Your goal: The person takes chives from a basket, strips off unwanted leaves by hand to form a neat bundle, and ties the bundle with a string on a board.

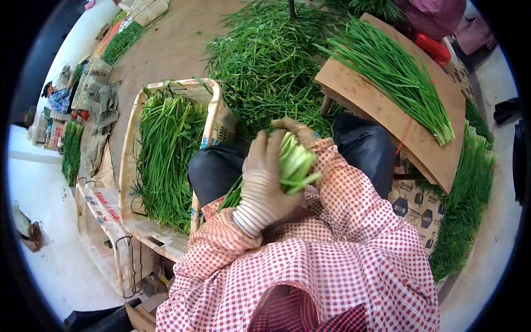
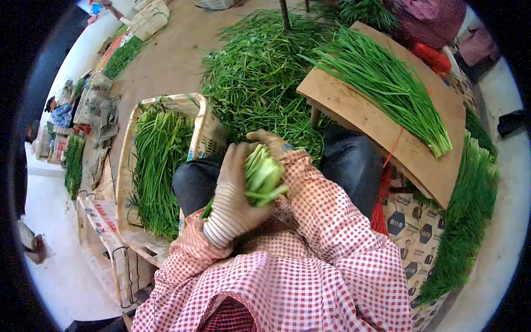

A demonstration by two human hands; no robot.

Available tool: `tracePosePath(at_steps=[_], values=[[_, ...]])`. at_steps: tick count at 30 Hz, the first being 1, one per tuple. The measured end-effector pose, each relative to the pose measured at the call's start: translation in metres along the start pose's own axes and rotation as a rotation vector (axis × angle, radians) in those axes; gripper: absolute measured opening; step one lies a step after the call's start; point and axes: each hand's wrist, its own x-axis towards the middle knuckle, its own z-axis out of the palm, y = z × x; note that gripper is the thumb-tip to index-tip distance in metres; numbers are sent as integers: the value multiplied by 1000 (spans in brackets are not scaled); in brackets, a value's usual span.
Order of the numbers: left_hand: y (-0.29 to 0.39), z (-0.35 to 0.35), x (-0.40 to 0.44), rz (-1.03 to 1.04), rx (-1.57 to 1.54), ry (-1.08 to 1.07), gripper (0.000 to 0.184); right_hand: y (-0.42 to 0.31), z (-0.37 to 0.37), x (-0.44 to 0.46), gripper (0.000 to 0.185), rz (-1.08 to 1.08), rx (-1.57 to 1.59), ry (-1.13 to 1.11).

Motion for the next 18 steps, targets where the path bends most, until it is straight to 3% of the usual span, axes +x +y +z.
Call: tracePosePath(at_steps=[2, 3, 4, 6, 8, 9, 10, 12, 14, 15, 16, 18], values=[[-21, 4, -4, -49, -316, 99, 110, 10, 17, -31, 58, -118, 286, 6], [-25, 4, -6, -120, -424, 33, 110, 17, 11, -31, 72, -167, 414, -177], [-26, 2, -6, -189, -535, -34, 111, 17, 10, -37, 72, -158, 409, -188], [-25, -10, -4, -279, -414, -95, 109, 15, 11, -52, 84, -218, 482, -431], [-25, -14, -1, -364, -300, -164, 107, 23, 6, -54, 91, -222, 500, -422], [-26, -13, 1, -370, -366, -184, 103, 30, 2, -49, 88, -395, 248, -369], [-27, -11, 2, -373, -434, -203, 100, 30, 6, -50, 83, -432, 176, -333], [-32, 0, 2, -386, -407, -227, 92, 30, 15, -51, 76, -498, 30, -254], [-21, 4, 0, -366, -255, -146, 87, 37, 24, -55, 68, -724, -192, -81], [-15, 3, 0, -394, -302, -188, 85, 39, 30, -50, 58, -666, -97, 74], [-16, 5, -2, -399, -305, -187, 85, 36, 30, -48, 58, -660, -100, 73], [-19, 15, -9, -273, -164, -58, 85, 31, 27, -47, 40, -518, -85, 160]])
